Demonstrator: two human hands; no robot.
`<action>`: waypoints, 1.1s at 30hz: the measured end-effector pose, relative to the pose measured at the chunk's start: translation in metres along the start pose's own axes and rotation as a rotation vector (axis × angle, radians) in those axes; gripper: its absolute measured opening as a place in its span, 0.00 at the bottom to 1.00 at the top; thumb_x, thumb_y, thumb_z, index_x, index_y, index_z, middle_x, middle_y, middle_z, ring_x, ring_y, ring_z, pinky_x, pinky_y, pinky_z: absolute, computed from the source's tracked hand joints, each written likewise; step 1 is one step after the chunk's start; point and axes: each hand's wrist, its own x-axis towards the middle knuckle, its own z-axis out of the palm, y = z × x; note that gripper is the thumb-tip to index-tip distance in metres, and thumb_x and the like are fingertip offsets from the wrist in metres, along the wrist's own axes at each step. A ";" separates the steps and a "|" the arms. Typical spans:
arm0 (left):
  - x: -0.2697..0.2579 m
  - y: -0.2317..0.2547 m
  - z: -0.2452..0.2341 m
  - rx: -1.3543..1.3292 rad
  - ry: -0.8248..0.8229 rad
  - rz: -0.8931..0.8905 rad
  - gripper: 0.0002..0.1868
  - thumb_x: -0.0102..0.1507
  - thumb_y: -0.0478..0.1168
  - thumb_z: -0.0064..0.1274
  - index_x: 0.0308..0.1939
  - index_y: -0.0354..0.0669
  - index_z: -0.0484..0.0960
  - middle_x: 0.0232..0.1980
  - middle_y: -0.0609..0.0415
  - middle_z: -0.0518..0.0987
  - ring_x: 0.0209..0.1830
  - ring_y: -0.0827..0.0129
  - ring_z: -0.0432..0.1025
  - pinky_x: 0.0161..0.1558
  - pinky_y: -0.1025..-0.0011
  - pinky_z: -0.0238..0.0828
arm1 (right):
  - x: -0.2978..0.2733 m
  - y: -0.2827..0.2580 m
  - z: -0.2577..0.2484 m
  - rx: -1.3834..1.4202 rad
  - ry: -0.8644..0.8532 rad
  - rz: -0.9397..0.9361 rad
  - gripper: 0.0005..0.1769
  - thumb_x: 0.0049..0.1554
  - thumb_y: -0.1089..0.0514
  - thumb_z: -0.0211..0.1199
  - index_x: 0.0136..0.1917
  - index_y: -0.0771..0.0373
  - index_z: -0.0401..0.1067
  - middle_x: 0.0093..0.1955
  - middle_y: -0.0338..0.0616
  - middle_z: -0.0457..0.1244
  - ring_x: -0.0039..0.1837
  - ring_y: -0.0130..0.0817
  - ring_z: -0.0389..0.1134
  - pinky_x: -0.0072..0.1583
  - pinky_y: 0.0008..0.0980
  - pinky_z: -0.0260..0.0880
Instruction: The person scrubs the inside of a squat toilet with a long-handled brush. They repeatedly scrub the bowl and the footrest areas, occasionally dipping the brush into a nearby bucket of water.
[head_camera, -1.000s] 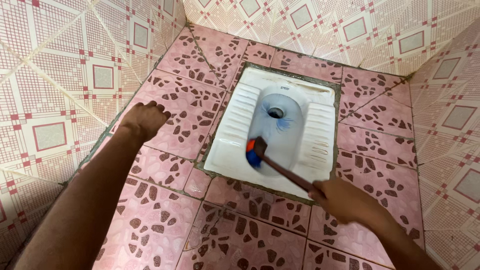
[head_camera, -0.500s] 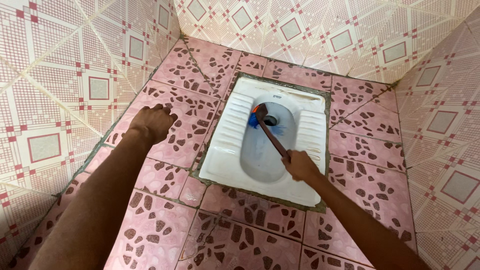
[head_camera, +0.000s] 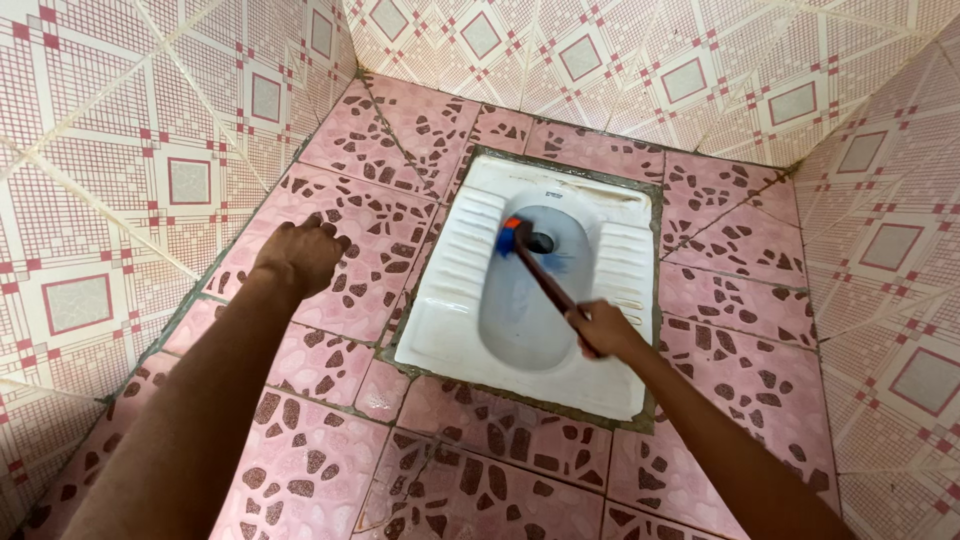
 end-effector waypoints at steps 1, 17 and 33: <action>0.000 0.003 0.000 -0.020 -0.022 -0.006 0.24 0.69 0.32 0.44 0.69 0.52 0.71 0.66 0.47 0.73 0.65 0.61 0.71 0.66 0.59 0.71 | 0.022 -0.001 -0.001 0.031 0.026 0.013 0.19 0.65 0.51 0.55 0.52 0.71 0.74 0.25 0.45 0.63 0.23 0.33 0.62 0.28 0.35 0.61; 0.002 0.023 -0.019 -0.061 -0.037 0.044 0.22 0.67 0.47 0.53 0.64 0.49 0.73 0.64 0.52 0.74 0.71 0.62 0.65 0.69 0.59 0.66 | -0.069 -0.026 0.011 -0.202 -0.157 0.144 0.19 0.66 0.51 0.51 0.54 0.71 0.70 0.26 0.47 0.64 0.25 0.35 0.66 0.29 0.35 0.66; 0.012 0.036 -0.003 -0.101 -0.008 0.075 0.21 0.67 0.39 0.51 0.65 0.49 0.73 0.64 0.52 0.74 0.69 0.62 0.66 0.67 0.59 0.67 | 0.092 0.031 -0.004 0.767 -0.125 0.299 0.14 0.70 0.53 0.45 0.50 0.67 0.57 0.35 0.48 0.61 0.29 0.28 0.57 0.30 0.25 0.62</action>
